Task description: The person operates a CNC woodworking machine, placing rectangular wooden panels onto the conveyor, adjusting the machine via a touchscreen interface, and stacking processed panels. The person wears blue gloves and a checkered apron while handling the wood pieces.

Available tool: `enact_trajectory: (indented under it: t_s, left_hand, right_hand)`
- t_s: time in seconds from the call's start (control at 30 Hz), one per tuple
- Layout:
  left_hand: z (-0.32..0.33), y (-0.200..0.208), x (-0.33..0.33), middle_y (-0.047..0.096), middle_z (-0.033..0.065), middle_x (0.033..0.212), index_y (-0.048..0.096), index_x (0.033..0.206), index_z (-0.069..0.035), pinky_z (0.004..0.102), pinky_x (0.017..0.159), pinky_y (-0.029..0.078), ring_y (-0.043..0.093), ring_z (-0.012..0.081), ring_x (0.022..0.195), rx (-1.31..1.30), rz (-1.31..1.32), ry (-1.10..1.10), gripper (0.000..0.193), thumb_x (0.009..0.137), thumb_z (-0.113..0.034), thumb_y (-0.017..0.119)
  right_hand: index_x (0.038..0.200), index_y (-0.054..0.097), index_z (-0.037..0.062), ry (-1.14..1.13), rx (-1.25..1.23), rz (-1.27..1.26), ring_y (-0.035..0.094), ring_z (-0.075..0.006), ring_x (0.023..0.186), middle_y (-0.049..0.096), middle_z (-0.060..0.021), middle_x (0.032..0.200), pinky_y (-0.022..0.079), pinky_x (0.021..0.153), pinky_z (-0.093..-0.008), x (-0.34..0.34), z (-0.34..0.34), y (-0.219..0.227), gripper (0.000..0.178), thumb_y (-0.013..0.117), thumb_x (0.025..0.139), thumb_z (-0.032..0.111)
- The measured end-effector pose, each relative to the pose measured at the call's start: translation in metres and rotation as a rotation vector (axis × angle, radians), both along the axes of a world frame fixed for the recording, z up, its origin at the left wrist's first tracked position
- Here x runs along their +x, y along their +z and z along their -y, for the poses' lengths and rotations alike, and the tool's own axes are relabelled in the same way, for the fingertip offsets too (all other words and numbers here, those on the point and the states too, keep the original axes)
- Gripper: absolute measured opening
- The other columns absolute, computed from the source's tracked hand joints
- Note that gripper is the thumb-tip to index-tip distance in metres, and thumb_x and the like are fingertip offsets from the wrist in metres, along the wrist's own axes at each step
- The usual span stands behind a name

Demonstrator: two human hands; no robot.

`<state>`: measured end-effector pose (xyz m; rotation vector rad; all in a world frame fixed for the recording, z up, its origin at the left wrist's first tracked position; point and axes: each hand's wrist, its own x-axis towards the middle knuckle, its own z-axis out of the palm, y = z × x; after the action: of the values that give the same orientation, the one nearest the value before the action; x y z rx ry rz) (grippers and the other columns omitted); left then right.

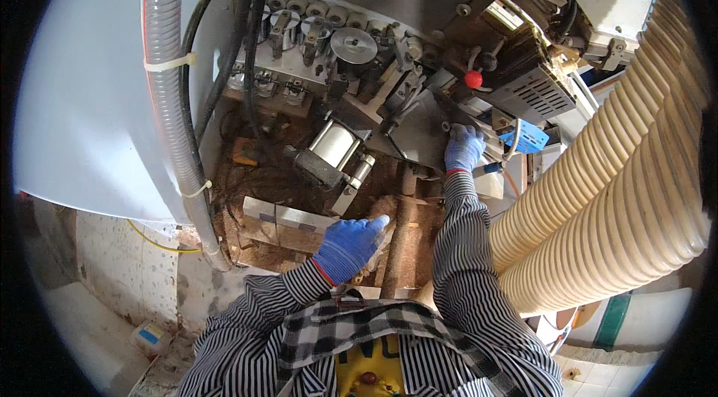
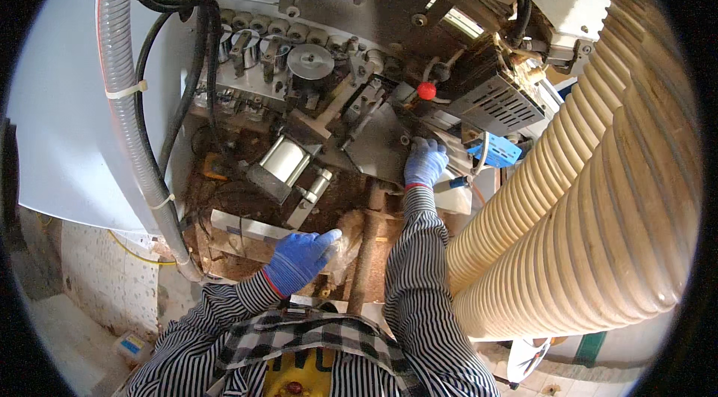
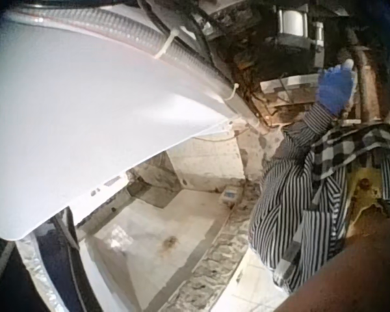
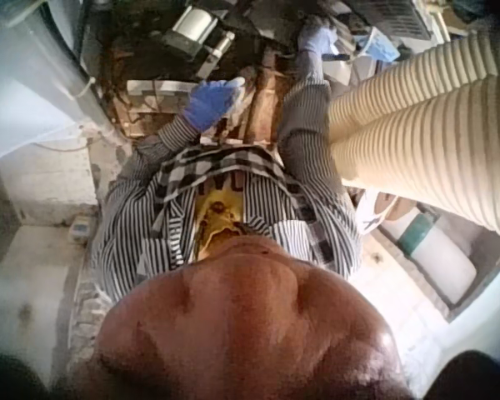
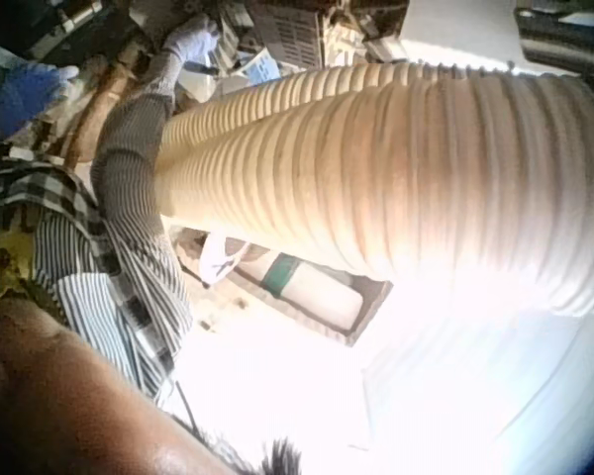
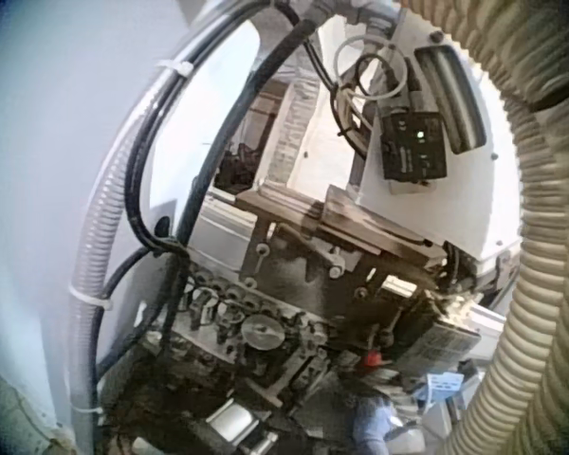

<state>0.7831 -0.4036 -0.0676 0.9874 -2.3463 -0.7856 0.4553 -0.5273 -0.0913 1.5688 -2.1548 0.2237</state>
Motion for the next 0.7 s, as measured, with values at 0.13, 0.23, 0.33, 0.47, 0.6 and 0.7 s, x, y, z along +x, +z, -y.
enact_trajectory:
  t_s: [0.13, 0.23, 0.33, 0.47, 0.6, 0.7]
  left_hand:
    - [-0.003, -0.004, 0.013, 0.063, 0.006, 0.068, 0.058, 0.12, -0.006, 0.03, 0.053, 0.053, 0.064, 0.0179, 0.059, -0.09, 0.032, 0.042, 0.036, 0.089, -0.024, 0.058]
    - [-0.004, -0.016, 0.028, 0.062, 0.007, 0.067, 0.058, 0.119, -0.004, 0.0299, 0.054, 0.053, 0.064, 0.0183, 0.061, -0.189, 0.054, 0.031, 0.036, 0.088, -0.022, 0.058]
    - [-0.006, -0.008, 0.031, 0.066, 0.0083, 0.073, 0.058, 0.121, -0.008, 0.0322, 0.057, 0.054, 0.065, 0.0197, 0.062, 0.033, 0.041, 0.041, 0.035, 0.091, -0.025, 0.056]
    - [-0.007, 0.0, 0.031, 0.066, 0.0113, 0.08, 0.058, 0.123, -0.008, 0.0377, 0.061, 0.054, 0.064, 0.0257, 0.065, 0.244, 0.062, 0.016, 0.035, 0.093, -0.027, 0.054]
    - [-0.007, -0.011, 0.023, 0.065, 0.0099, 0.085, 0.058, 0.12, -0.009, 0.0372, 0.061, 0.053, 0.063, 0.0235, 0.068, 0.082, 0.011, -0.008, 0.033, 0.092, -0.027, 0.055]
    - [0.005, -0.007, 0.005, 0.064, 0.0076, 0.09, 0.058, 0.118, -0.009, 0.0361, 0.062, 0.053, 0.061, 0.0233, 0.068, -0.12, -0.047, -0.05, 0.032, 0.09, -0.024, 0.058]
  right_hand:
    - [0.09, 0.071, 0.0174, 0.021, -0.007, 0.055, 0.057, -0.029, 0.096, 0.067, -0.0049, 0.091, 0.045, 0.083, -0.0429, -0.002, -0.014, 0.011, 0.016, 0.064, 0.081, 0.028]
    - [0.089, 0.071, 0.0152, -0.09, 0.06, 0.098, 0.057, -0.0291, 0.099, 0.067, -0.0066, 0.092, 0.045, 0.085, -0.0424, -0.002, -0.017, 0.012, 0.022, 0.064, 0.083, 0.035]
    - [0.085, 0.069, 0.0122, -0.118, 0.069, 0.058, 0.057, -0.0267, 0.095, 0.066, -0.0072, 0.091, 0.045, 0.082, -0.042, -0.001, -0.004, 0.006, 0.024, 0.064, 0.083, 0.035]
    - [0.088, 0.069, 0.0117, -0.11, 0.024, -0.048, 0.059, -0.0286, 0.088, 0.066, -0.0078, 0.089, 0.047, 0.079, -0.0417, 0.005, 0.003, 0.003, 0.023, 0.064, 0.083, 0.034]
    - [0.098, 0.069, 0.014, -0.043, 0.066, 0.143, 0.058, -0.0299, 0.096, 0.066, -0.0088, 0.094, 0.045, 0.085, -0.042, 0.007, -0.005, 0.012, 0.021, 0.065, 0.082, 0.028]
    - [0.099, 0.068, 0.0141, -0.04, 0.129, 0.098, 0.058, -0.0297, 0.098, 0.065, -0.0086, 0.099, 0.044, 0.086, -0.0424, 0.006, -0.01, 0.012, 0.02, 0.065, 0.082, 0.026]
